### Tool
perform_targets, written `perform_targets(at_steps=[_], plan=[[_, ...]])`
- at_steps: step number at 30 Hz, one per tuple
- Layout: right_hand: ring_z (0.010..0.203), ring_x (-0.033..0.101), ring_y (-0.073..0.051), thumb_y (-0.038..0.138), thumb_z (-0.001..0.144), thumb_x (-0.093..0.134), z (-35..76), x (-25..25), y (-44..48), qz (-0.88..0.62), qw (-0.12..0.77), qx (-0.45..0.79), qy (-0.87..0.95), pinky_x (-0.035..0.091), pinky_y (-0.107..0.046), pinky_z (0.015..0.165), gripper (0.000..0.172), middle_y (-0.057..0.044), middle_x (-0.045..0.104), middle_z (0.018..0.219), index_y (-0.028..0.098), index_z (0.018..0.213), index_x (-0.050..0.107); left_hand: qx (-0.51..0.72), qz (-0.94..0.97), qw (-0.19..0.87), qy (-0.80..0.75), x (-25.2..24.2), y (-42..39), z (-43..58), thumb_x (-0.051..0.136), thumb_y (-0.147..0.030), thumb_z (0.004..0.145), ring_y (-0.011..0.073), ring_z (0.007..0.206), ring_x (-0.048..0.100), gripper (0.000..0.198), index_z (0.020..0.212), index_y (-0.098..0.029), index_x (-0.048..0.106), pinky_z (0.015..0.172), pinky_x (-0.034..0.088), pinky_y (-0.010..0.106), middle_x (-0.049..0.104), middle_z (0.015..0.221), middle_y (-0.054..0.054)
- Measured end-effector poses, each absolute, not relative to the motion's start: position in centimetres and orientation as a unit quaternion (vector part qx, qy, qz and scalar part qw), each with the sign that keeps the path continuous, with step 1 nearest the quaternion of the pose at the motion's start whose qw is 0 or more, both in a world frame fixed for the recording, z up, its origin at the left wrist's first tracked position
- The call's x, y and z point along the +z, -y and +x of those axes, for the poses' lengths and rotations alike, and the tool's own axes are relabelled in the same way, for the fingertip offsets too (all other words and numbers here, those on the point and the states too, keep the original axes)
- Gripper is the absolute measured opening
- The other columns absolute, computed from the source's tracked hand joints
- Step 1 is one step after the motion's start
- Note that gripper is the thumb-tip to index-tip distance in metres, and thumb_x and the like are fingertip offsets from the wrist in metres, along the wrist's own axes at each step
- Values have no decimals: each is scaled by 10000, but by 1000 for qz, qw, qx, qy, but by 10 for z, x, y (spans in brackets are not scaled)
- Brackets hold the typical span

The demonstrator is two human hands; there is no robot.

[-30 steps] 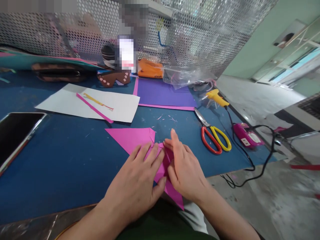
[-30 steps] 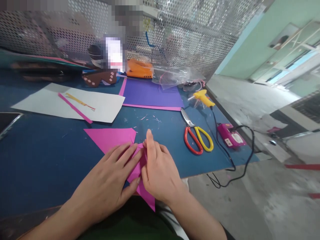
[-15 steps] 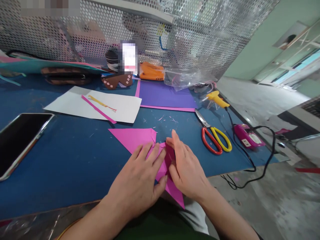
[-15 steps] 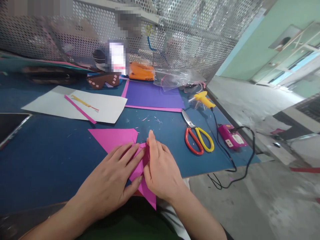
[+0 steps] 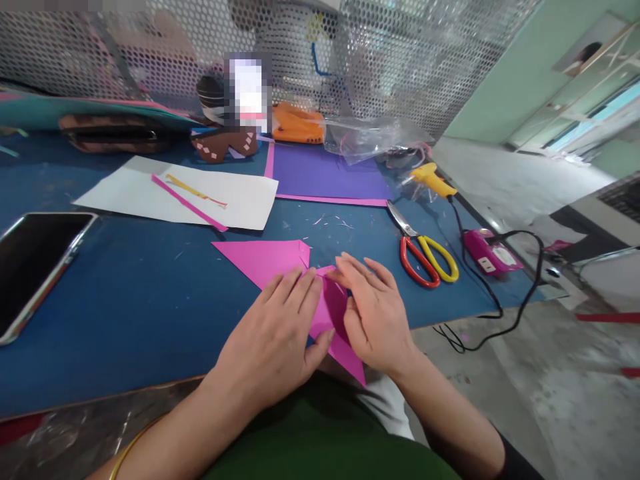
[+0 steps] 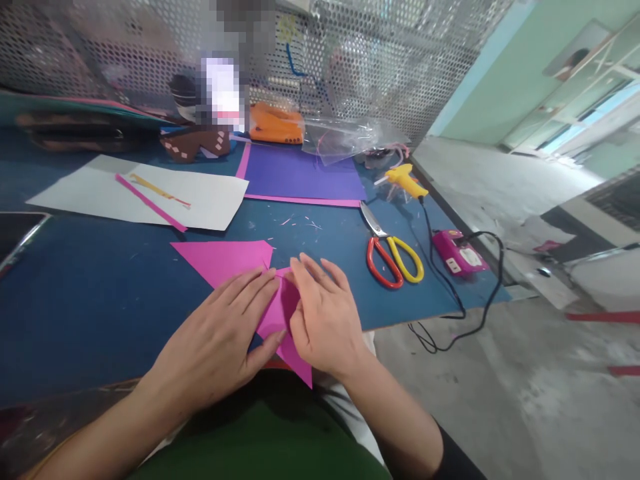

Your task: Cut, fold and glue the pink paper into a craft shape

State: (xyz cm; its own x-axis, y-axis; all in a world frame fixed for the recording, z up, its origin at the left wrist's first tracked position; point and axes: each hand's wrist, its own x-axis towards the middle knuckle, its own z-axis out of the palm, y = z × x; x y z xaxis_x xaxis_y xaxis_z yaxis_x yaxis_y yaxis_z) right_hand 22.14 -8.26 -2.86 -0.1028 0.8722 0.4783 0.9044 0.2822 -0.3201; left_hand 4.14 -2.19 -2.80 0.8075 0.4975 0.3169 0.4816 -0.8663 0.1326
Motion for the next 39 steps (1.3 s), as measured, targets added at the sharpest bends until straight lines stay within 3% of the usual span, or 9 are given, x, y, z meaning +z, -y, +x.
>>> perform_targets(at_steps=[2, 6, 10, 15, 19, 26, 34, 39], plan=[[1367, 488, -283, 129, 842, 427, 219, -28, 81, -592, 260, -44, 761, 344, -535, 1143, 536, -156, 708, 1225, 60, 1372, 464, 174, 950, 26, -257, -27, 22, 41, 470, -392, 942, 350, 1319, 507, 582, 1389, -21, 500, 1123, 399, 513, 563, 1414, 209], [1253, 592, -308, 172, 834, 441, 213, -27, 79, -580, 209, -89, 782, 354, -539, 1139, 481, -198, 725, 1154, 21, 1281, 533, 174, 950, 31, -257, -27, 21, 42, 458, -354, 935, 345, 1331, 495, 573, 1406, -29, 490, 1127, 394, 513, 561, 1423, 191], [1134, 656, -296, 151, 847, 432, 212, -28, 79, -578, 239, -86, 776, 382, -525, 1118, 428, -208, 726, 1131, -3, 1225, 561, 172, 951, 28, -256, -27, 21, 42, 468, -333, 927, 344, 1322, 503, 562, 1397, -26, 503, 1131, 391, 505, 574, 1411, 185], [1295, 546, -230, 85, 859, 383, 220, -26, 80, -601, 330, 15, 728, 361, -467, 1144, 414, -128, 718, 1193, 72, 1228, 569, 171, 952, 10, -254, -28, 23, 41, 472, -414, 951, 351, 1331, 504, 577, 1380, -31, 525, 1122, 410, 502, 567, 1420, 193], [1396, 441, -249, 92, 868, 381, 218, -24, 79, -594, 295, 28, 748, 331, -473, 1160, 451, -137, 686, 1263, 42, 1287, 541, 171, 952, 6, -254, -28, 23, 40, 460, -405, 954, 349, 1330, 506, 577, 1385, -27, 519, 1121, 412, 500, 564, 1424, 189], [1268, 569, -299, 155, 857, 448, 209, -26, 76, -593, 256, -30, 763, 293, -508, 1170, 437, -179, 704, 1208, -2, 1249, 562, 192, 950, 18, -245, -30, 23, 41, 499, -317, 905, 357, 1314, 512, 551, 1361, -10, 526, 1124, 406, 507, 580, 1391, 211], [1347, 494, -192, 118, 932, 340, 230, -18, 76, -591, 390, 103, 698, 332, -479, 1151, 462, -73, 659, 1345, 162, 1376, 460, 208, 943, -13, -260, -26, 24, 39, 547, -476, 911, 371, 1153, 604, 553, 1218, -20, 611, 1010, 495, 526, 652, 1228, 226], [1378, 452, -224, 110, 889, 366, 231, -4, 53, -575, 307, 60, 756, 316, -471, 1153, 435, -84, 699, 1279, 116, 1294, 523, 216, 942, -26, -257, -28, 25, 37, 573, -483, 903, 372, 1122, 625, 549, 1180, -13, 630, 985, 510, 517, 669, 1198, 235]])
